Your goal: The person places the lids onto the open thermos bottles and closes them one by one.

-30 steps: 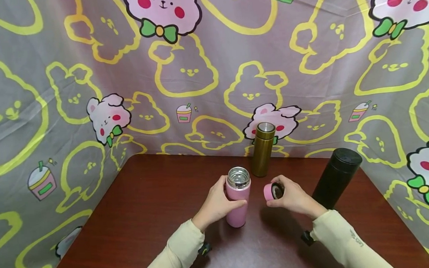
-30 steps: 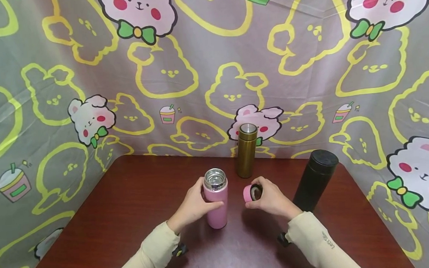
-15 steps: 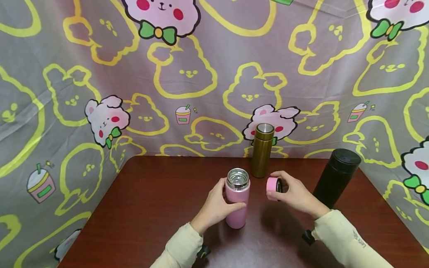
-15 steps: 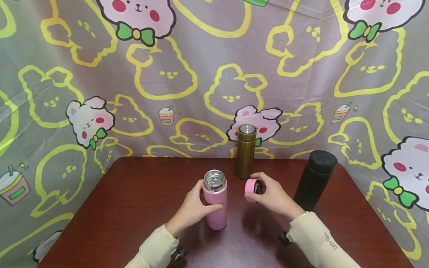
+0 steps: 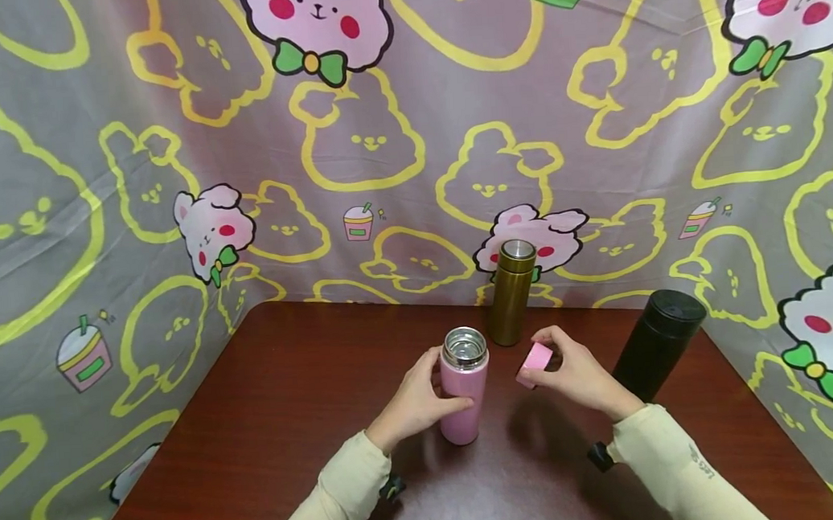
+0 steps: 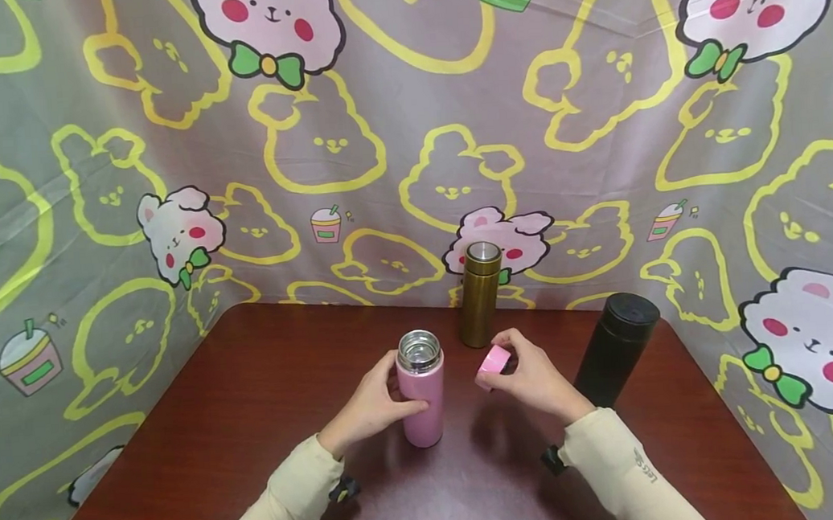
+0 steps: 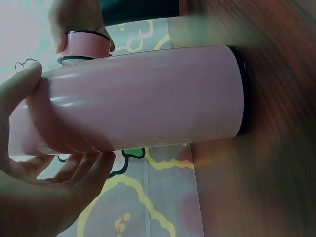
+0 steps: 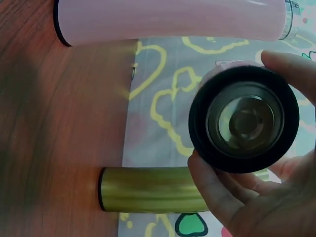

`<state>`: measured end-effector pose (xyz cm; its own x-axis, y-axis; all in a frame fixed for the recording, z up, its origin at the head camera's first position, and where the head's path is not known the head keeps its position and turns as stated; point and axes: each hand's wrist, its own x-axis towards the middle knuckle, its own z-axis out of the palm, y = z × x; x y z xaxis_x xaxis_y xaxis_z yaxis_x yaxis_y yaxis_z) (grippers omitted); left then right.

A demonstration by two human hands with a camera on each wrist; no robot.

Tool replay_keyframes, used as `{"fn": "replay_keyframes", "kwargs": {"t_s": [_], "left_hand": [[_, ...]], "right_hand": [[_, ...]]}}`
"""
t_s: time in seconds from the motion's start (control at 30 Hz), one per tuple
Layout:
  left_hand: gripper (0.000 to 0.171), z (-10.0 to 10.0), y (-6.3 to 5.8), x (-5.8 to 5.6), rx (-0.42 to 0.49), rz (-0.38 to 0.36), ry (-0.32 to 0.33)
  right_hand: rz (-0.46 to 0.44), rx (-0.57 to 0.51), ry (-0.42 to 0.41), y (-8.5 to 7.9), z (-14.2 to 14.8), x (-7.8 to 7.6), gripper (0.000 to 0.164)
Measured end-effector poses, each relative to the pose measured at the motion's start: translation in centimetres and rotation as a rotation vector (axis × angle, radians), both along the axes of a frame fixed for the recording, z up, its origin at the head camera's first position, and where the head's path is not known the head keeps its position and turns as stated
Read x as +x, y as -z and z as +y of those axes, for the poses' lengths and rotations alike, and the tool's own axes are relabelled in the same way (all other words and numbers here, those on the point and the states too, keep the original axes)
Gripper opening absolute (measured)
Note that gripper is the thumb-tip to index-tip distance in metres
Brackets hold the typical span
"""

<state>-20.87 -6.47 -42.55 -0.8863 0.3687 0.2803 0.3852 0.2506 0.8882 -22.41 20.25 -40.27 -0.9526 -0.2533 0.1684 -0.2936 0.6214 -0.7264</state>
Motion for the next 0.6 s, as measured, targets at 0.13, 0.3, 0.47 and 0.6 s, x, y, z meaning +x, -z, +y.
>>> {"fn": "replay_keyframes", "kwargs": {"t_s": [0.13, 0.3, 0.47, 0.6], "left_hand": [[0.073, 0.0, -1.5, 1.0, 0.032, -0.006, 0.024], [0.071, 0.0, -2.0, 1.4, 0.017, 0.001, 0.017], [0.073, -0.1, -0.7, 0.5, 0.008, -0.008, 0.007], [0.073, -0.1, -2.0, 1.3, 0.002, -0.020, 0.010]], "right_hand": [[0.009, 0.001, -0.013, -0.1, 0.0, 0.0, 0.059], [0.059, -0.022, -0.062, -0.3, 0.0, -0.1, 0.053], [0.039, -0.058, -0.071, -0.8, -0.1, 0.2, 0.052], [0.019, -0.078, -0.049, -0.9, -0.4, 0.4, 0.053]]}}
